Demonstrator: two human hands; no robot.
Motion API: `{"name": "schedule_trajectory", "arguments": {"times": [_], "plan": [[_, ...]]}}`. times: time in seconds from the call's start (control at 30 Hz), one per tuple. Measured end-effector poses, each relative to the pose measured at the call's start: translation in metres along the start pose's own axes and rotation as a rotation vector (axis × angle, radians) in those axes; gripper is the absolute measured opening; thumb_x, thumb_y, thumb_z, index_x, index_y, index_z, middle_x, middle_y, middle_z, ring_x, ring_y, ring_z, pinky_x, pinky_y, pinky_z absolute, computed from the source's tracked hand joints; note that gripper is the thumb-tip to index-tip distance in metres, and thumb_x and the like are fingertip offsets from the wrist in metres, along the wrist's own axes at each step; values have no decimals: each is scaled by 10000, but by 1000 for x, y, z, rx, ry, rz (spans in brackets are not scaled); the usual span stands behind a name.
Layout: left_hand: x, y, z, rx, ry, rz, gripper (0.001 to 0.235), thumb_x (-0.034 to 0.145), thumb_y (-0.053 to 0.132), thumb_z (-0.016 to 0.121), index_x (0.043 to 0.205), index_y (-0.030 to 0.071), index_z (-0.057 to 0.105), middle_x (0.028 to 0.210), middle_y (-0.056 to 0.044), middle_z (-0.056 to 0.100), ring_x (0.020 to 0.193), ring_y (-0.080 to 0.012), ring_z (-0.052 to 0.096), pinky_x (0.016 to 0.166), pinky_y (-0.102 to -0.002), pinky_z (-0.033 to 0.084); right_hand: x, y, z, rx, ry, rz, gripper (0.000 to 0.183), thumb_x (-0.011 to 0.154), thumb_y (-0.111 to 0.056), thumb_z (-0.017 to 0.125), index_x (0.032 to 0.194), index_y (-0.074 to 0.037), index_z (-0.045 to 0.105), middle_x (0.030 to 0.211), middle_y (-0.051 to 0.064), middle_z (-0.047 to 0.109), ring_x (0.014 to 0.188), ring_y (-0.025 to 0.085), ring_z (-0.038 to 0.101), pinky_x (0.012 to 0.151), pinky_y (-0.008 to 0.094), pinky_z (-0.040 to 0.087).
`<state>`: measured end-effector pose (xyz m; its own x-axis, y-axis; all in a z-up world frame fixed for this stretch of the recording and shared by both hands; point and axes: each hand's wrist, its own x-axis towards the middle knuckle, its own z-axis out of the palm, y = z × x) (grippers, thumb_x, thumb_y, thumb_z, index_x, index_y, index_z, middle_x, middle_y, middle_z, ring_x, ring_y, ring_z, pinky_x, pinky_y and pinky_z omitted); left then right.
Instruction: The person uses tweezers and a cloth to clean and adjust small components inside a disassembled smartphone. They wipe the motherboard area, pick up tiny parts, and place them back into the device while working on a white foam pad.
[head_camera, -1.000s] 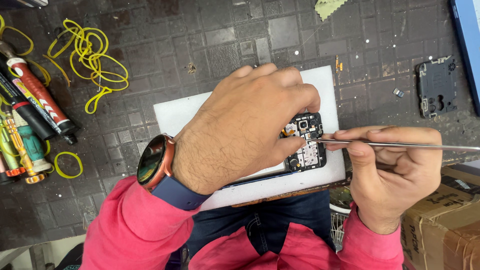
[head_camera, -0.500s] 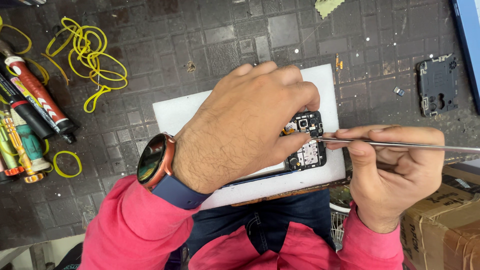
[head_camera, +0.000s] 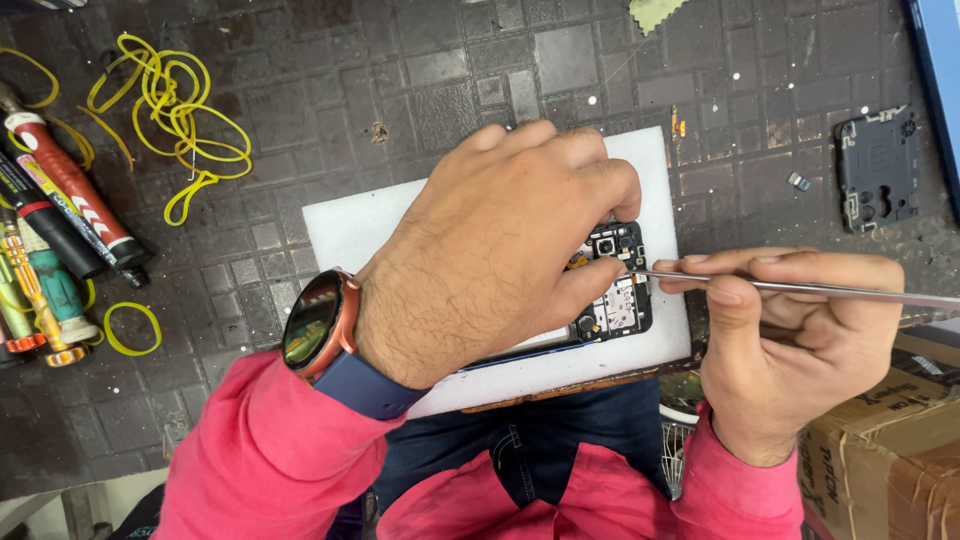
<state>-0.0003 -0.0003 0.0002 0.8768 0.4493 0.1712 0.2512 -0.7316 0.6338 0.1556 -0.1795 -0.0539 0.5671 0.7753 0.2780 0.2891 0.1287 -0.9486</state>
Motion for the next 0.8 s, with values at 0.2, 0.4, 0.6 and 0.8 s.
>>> {"name": "schedule_trajectory", "arguments": {"times": [0.2, 0.4, 0.6, 0.8], "plan": [[1, 1, -3, 2, -33, -30, 258, 827, 281, 789, 992, 103, 703, 967, -66, 670, 944, -300, 643, 825, -440, 471, -3, 8, -2, 37, 58, -96, 299, 1194, -126, 702, 1227, -21, 425, 1003, 135, 602, 931, 238, 744, 897, 405, 630], [1, 0, -5, -14, -11, -15, 263, 868, 308, 775, 1023, 107, 705, 966, -63, 664, 949, -294, 646, 845, -437, 479, 5, 18, -3, 260, 339, -185, 241, 1218, -196, 606, 1226, -50, 415, 909, 113, 547, 708, 218, 594, 704, 371, 547], [1, -2, -8, -34, -26, -57, 261, 906, 344, 760, 1028, 119, 710, 936, -60, 660, 949, -280, 664, 846, -430, 492, 13, -3, -26, 385, 484, 20, 121, 1178, -97, 495, 1163, 23, 507, 759, 46, 456, 568, 117, 431, 561, 251, 371], [3, 3, -8, -22, 42, -77, 245, 912, 328, 746, 1022, 114, 704, 948, -43, 678, 938, -262, 678, 860, -424, 511, 50, -13, -52, -722, 160, 95, 339, 998, -47, 738, 1275, 37, 561, 940, -40, 420, 791, 82, 391, 679, 231, 350]]}}
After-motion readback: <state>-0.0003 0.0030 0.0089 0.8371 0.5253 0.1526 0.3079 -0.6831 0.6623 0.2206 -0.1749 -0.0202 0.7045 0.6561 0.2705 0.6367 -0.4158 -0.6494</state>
